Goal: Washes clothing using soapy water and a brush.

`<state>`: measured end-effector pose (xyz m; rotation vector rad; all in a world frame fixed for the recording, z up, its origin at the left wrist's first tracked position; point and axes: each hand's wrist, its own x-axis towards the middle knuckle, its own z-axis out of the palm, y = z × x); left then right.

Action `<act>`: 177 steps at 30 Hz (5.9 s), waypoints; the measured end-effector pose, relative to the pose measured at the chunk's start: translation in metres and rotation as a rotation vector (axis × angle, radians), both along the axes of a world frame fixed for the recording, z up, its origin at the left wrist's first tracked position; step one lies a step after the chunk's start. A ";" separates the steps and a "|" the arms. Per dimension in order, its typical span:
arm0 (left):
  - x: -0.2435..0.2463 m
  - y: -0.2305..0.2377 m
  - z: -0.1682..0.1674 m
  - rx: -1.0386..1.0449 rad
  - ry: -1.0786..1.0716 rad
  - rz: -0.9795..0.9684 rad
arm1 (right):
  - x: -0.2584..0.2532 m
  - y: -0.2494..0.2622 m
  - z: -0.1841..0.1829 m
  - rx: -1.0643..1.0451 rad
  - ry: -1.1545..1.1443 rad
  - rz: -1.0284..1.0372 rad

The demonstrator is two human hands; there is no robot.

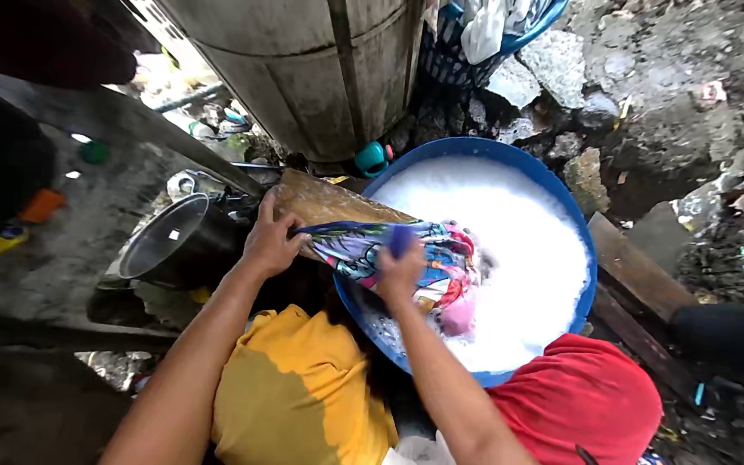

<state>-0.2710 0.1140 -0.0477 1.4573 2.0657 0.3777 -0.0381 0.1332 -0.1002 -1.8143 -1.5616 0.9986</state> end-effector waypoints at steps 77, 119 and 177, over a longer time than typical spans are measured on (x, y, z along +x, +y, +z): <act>-0.001 0.004 0.000 0.015 -0.008 0.011 | 0.124 -0.008 -0.035 -0.498 0.031 0.847; 0.012 -0.035 -0.001 -0.053 0.073 0.070 | 0.104 0.061 -0.033 -0.109 -0.128 0.026; 0.011 -0.008 0.032 -0.167 0.467 0.088 | -0.034 0.005 0.020 0.166 -0.049 0.530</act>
